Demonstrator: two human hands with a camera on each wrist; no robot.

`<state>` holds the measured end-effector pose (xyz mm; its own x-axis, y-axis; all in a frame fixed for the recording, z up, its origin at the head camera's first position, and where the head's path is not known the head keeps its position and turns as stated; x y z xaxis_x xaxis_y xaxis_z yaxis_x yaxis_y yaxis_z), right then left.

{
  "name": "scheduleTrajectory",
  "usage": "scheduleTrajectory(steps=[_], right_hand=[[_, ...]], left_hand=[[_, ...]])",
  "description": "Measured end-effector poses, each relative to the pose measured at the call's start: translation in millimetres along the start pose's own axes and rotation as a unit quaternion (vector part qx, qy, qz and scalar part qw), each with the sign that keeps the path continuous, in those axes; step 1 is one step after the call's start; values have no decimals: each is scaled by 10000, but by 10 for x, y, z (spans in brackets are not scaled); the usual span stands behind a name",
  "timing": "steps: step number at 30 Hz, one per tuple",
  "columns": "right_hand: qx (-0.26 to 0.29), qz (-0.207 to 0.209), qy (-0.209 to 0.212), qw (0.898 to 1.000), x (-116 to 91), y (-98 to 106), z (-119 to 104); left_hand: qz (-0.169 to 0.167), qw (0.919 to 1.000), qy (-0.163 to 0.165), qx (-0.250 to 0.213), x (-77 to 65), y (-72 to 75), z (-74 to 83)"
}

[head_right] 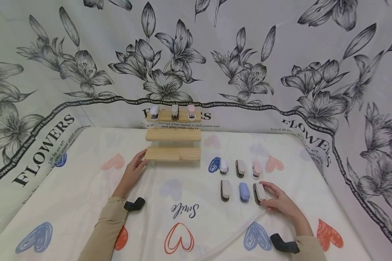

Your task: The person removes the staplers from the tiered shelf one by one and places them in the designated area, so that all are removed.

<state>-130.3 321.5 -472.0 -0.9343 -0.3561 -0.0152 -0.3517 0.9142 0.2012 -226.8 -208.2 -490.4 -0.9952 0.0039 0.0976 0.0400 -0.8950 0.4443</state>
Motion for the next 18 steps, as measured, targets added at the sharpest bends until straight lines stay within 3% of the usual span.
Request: scheduleTrajectory(steps=[5,9,13,18], right_hand=[[-221,99,-52,9997,-10,7,-20],[-741,166,59,9971,-9,72,-125],[-1167,250,302,9924,53,165,-296],[-1242,198,758,9892,266,175,-539]], left_hand=[[19,10000,91,-5,-2,-11,1],[-22,9999,135,-38,-12,-17,4],[-15,9999,150,-28,-11,-10,2],[-92,9999,124,-45,-1,14,4]])
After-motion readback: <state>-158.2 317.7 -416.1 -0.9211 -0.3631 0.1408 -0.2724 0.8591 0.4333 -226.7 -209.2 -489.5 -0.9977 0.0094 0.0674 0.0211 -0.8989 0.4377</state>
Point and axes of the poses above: each hand's wrist, its own x-axis towards the middle knuckle, its own y-axis out of the back of the hand, z = x × y, the point moved 1 cm from there along x, towards the middle knuckle, and after that the axes turned 12 degrees about y, right-handed, at the moved point
